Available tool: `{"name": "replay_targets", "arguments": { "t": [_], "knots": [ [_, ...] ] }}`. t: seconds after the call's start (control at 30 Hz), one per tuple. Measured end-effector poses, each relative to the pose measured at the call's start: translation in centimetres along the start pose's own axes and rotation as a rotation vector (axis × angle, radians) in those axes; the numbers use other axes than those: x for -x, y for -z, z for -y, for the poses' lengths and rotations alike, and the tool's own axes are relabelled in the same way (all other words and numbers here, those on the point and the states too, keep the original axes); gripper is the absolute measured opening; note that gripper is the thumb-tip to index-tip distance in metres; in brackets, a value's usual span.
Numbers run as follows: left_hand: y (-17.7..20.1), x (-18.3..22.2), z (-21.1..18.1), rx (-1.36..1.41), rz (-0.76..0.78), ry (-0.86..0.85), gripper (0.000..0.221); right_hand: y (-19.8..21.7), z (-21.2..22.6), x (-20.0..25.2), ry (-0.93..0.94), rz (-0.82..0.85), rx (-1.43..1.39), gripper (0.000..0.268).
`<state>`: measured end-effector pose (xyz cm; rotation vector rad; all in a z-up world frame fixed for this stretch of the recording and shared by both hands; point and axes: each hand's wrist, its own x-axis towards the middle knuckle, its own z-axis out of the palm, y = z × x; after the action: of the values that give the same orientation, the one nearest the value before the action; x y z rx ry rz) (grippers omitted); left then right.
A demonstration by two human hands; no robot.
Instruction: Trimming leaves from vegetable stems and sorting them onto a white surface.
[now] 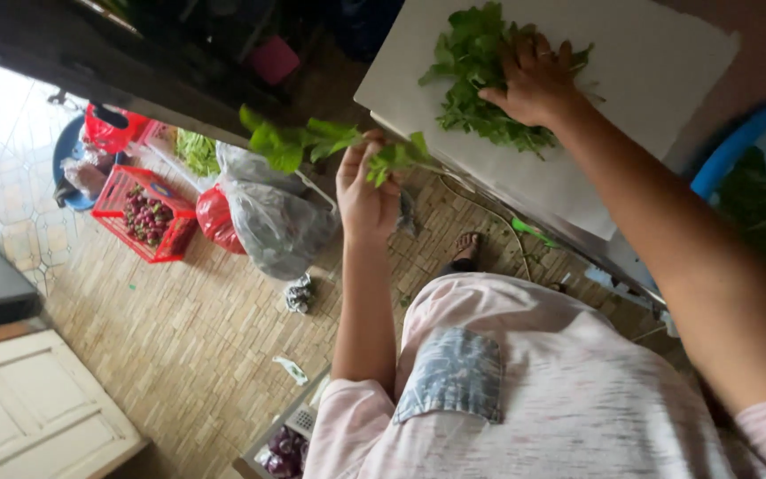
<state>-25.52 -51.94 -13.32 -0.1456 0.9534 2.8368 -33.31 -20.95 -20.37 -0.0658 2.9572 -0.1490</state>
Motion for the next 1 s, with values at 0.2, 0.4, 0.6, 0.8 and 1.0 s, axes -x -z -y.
{"name": "replay_targets", "arguments": {
  "t": [0.2, 0.4, 0.6, 0.8, 1.0],
  "knots": [
    [-3.4, -4.1, 3.1, -0.087, -0.036, 0.084, 0.018, 7.2, -0.7, 3.1, 0.115, -0.175, -0.216, 0.091],
    [-7.6, -5.6, 8.1, -0.099, 0.160, 0.090, 0.007, 11.2, -3.5, 10.4, 0.013, -0.299, -0.804, 0.034],
    [-12.0, -3.2, 13.2, -0.088, 0.198, 0.157, 0.017, 14.0, -4.2, 19.1, -0.004, -0.071, -1.271, 0.030],
    [-20.1, 3.3, 11.0, -0.902, 0.844, 0.635, 0.016, 13.5, -9.1, 26.4, -0.317, -0.417, -1.098, 0.018],
    [-23.1, 5.9, 19.6, -1.239, 1.323, -0.592, 0.051, 14.3, -12.0, 33.9, -0.309, -0.320, -1.111, 0.026]
  ]
}}
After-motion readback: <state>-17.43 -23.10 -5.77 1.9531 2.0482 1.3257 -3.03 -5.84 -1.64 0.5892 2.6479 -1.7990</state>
